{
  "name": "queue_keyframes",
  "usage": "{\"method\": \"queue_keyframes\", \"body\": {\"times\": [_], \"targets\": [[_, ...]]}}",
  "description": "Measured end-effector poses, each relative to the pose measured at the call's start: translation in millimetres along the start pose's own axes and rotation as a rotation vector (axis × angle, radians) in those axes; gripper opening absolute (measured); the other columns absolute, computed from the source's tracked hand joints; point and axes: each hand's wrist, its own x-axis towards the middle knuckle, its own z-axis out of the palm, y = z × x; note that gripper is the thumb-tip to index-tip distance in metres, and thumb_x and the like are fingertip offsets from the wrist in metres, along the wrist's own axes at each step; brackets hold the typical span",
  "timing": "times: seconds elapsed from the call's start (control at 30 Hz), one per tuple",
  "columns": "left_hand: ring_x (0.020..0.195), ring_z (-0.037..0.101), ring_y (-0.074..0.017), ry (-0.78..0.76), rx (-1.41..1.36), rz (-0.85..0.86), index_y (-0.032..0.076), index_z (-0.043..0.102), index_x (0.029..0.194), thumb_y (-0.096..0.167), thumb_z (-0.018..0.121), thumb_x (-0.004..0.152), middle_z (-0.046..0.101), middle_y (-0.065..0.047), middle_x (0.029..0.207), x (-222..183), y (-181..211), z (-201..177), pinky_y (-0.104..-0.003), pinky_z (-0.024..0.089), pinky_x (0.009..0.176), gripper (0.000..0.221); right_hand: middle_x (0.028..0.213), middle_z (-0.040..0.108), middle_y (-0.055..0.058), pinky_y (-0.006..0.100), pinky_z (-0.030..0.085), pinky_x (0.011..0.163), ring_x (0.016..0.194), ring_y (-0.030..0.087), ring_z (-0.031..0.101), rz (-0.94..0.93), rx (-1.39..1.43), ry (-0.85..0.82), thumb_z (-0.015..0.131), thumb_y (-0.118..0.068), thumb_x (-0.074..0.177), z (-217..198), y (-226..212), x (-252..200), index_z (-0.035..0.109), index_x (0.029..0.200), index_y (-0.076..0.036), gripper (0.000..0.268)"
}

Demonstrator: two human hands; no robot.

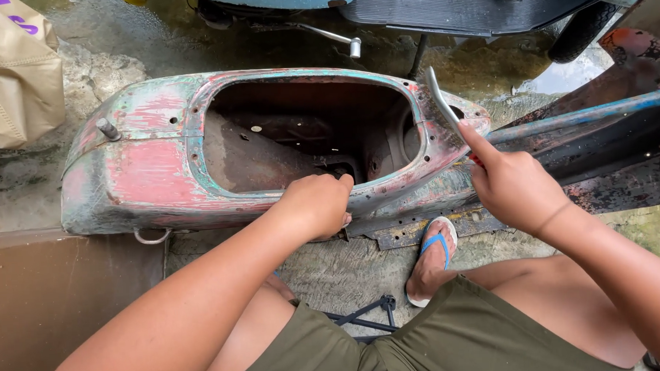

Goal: Scrubbing the metal frame of a vintage scooter with a wire brush to remove rust or debris.

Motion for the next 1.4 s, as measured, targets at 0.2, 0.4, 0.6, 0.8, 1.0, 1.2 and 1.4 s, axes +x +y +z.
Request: {"method": "queue_keyframes", "body": {"times": [0.2,0.4,0.6,0.8,1.0,1.2,1.4], "targets": [[0.095,0.072,-0.0443,0.099,0.028,0.082,-0.003,0.054,0.128,0.03,0.073,0.094,0.069,-0.027,0.1,3,1,7,-0.061,0.059,0.081,0.051,0.096,0.074,0.034,0.065,0.057,0.089,0.098,0.055,0.07,0.05,0.041,0.013,0.044,-0.019,0.099,-16,-22,34,0.033,0.165,-0.024,0.067],[0.095,0.073,-0.0441,0.114,0.008,0.092,-0.007,0.053,0.133,0.012,0.066,0.097,0.071,-0.028,0.101,-6,-5,5,-0.059,0.059,0.084,0.043,0.105,0.072,0.031,0.061,0.056,0.093,0.104,0.053,0.069,0.066,0.128,0.083,0.044,-0.023,0.101,-12,-48,88,0.031,0.165,-0.028,0.066],[0.091,0.073,-0.0456,0.205,0.003,0.161,-0.008,0.057,0.127,0.001,0.059,0.094,0.072,-0.028,0.096,-6,-7,10,-0.062,0.059,0.077,0.034,0.101,0.074,0.033,0.062,0.056,0.093,0.101,0.055,0.07,0.062,0.073,0.022,0.042,-0.021,0.101,-16,-24,54,0.034,0.165,-0.028,0.066],[0.079,0.074,-0.04,0.349,0.076,0.169,-0.006,0.063,0.117,0.0,0.058,0.093,0.072,-0.024,0.083,-5,-6,23,-0.056,0.062,0.071,0.025,0.097,0.075,0.033,0.062,0.058,0.092,0.099,0.054,0.071,0.089,0.023,-0.016,0.043,-0.021,0.101,-22,-25,31,0.031,0.167,-0.026,0.068],[0.076,0.074,-0.0392,0.318,0.104,0.171,-0.008,0.062,0.12,0.001,0.055,0.095,0.071,-0.024,0.081,-2,-7,23,-0.056,0.061,0.068,0.027,0.095,0.074,0.028,0.06,0.058,0.09,0.099,0.052,0.071,0.073,0.038,0.045,0.046,-0.026,0.101,-17,-26,89,0.032,0.166,-0.035,0.067],[0.077,0.074,-0.038,0.287,0.097,0.165,-0.007,0.062,0.122,0.001,0.054,0.097,0.072,-0.023,0.081,-8,-7,17,-0.053,0.062,0.07,0.027,0.089,0.075,0.03,0.061,0.059,0.084,0.091,0.052,0.073,0.022,0.056,0.058,0.044,-0.019,0.1,-11,-9,59,0.033,0.167,-0.029,0.068],[0.081,0.066,-0.0349,0.218,0.124,-0.034,0.012,0.052,0.107,-0.005,0.062,0.081,0.068,-0.012,0.089,14,2,35,-0.046,0.053,0.067,0.033,0.07,0.066,0.037,0.065,0.044,0.063,0.065,0.061,0.06,-0.001,0.006,0.08,0.046,-0.018,0.093,8,15,34,0.032,0.167,-0.025,0.076]]}}
